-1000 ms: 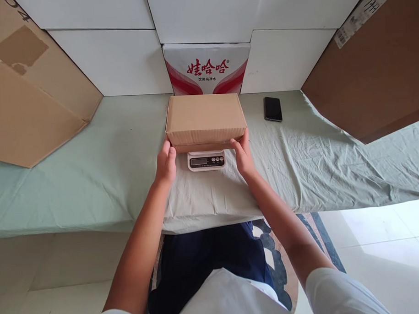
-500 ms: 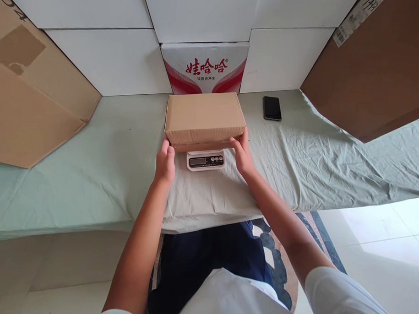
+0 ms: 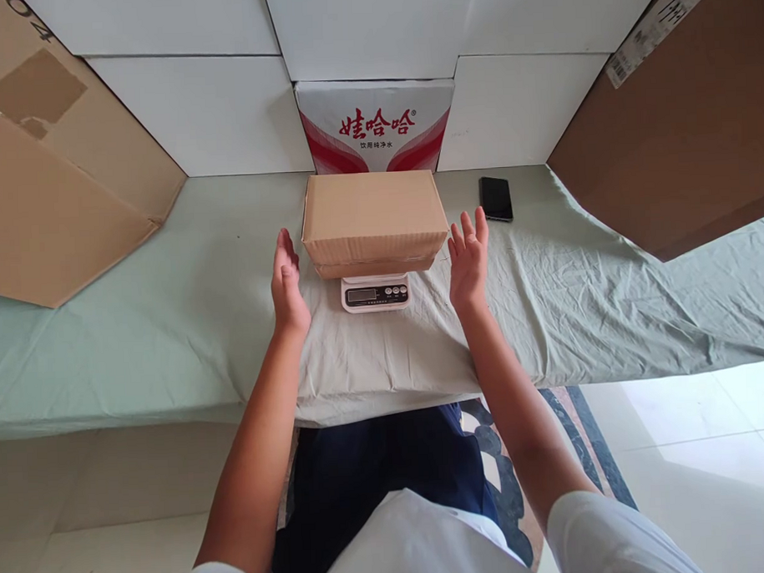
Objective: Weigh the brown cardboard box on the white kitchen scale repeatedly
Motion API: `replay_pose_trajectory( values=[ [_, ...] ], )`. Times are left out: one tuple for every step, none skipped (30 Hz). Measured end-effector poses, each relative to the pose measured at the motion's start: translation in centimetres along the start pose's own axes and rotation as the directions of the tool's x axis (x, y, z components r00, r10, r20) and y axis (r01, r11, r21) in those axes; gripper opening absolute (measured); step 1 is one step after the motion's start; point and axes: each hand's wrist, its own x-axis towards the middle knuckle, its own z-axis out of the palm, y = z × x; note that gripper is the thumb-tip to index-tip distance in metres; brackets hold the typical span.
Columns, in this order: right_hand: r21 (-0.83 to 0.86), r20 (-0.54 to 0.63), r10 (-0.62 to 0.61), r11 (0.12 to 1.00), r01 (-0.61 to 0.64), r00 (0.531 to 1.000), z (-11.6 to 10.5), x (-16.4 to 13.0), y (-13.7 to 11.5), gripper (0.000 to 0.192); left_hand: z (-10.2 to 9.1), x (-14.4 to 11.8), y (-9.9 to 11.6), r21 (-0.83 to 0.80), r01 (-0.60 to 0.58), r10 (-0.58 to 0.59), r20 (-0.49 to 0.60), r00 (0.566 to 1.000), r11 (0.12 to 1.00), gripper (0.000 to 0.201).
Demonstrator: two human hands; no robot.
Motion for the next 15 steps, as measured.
replay_pose_trajectory(
  values=[
    [-0.003,0.004,0.001,1.0,-0.001,1.0,0.0,0.0,0.0,0.077,0.0,0.0,0.0,-0.004,0.001,-0.001,-0.001,1.0,1.0,0.077],
    [-0.009,0.014,-0.002,1.0,0.003,1.0,0.1,0.0,0.0,0.077,0.0,0.0,-0.1,-0.009,0.002,-0.002,-0.002,1.0,1.0,0.077],
    [-0.013,0.023,-0.006,1.0,0.006,1.0,0.2,-0.1,0.0,0.077,0.0,0.0,-0.2,-0.016,0.002,-0.002,-0.003,1.0,1.0,0.077],
    [-0.009,0.031,-0.006,1.0,0.007,0.999,0.3,-0.2,0.1,0.077,0.0,0.0,-0.2,-0.024,0.004,-0.004,0.001,1.0,1.0,0.078],
    [0.006,0.034,-0.002,1.0,0.002,0.999,0.5,-0.3,0.2,0.077,0.0,0.0,-0.2,-0.032,0.007,-0.007,0.003,1.0,0.999,0.079],
    [0.032,0.034,0.008,0.999,-0.009,0.999,0.7,-0.4,0.3,0.077,0.1,0.0,-0.2,-0.039,0.011,-0.011,0.006,1.0,0.999,0.08],
    [0.062,0.034,0.022,0.998,-0.024,0.999,0.9,-0.5,0.5,0.077,0.1,0.0,-0.2,-0.043,0.018,-0.018,0.012,1.0,0.999,0.081],
    [0.09,0.034,0.037,0.995,-0.04,0.999,1.1,-0.6,0.7,0.077,0.2,0.0,-0.2,-0.046,0.027,-0.026,0.017,1.0,0.999,0.082],
    [0.11,0.037,0.048,0.993,-0.052,0.998,1.2,-0.7,1.0,0.077,0.3,0.0,-0.2,-0.047,0.035,-0.034,0.021,0.999,0.998,0.083],
    [0.121,0.041,0.054,0.991,-0.059,0.998,1.4,-0.8,1.3,0.076,0.4,0.0,-0.1,-0.047,0.043,-0.042,0.024,0.999,0.998,0.084],
    [0.126,0.044,0.055,0.99,-0.06,0.997,1.5,-0.8,1.7,0.076,0.5,0.0,-0.1,-0.048,0.05,-0.048,0.027,0.998,0.998,0.085],
    [0.129,0.046,0.052,0.99,-0.058,0.998,1.5,-0.9,2.0,0.075,0.6,-0.1,-0.1,-0.05,0.056,-0.055,0.029,0.998,0.997,0.086],
    [0.13,0.047,0.047,0.99,-0.053,0.998,1.6,-0.9,2.3,0.074,0.6,-0.1,-0.1,-0.052,0.06,-0.059,0.03,0.998,0.997,0.086],
    [0.132,0.046,0.043,0.99,-0.048,0.998,1.6,-0.8,2.5,0.073,0.7,-0.1,0.0,-0.053,0.064,-0.063,0.03,0.998,0.996,0.087],
    [0.134,0.046,0.038,0.99,-0.044,0.998,1.5,-0.8,2.7,0.073,0.8,-0.2,0.0,-0.053,0.068,-0.067,0.032,0.997,0.996,0.087]
  ],
)
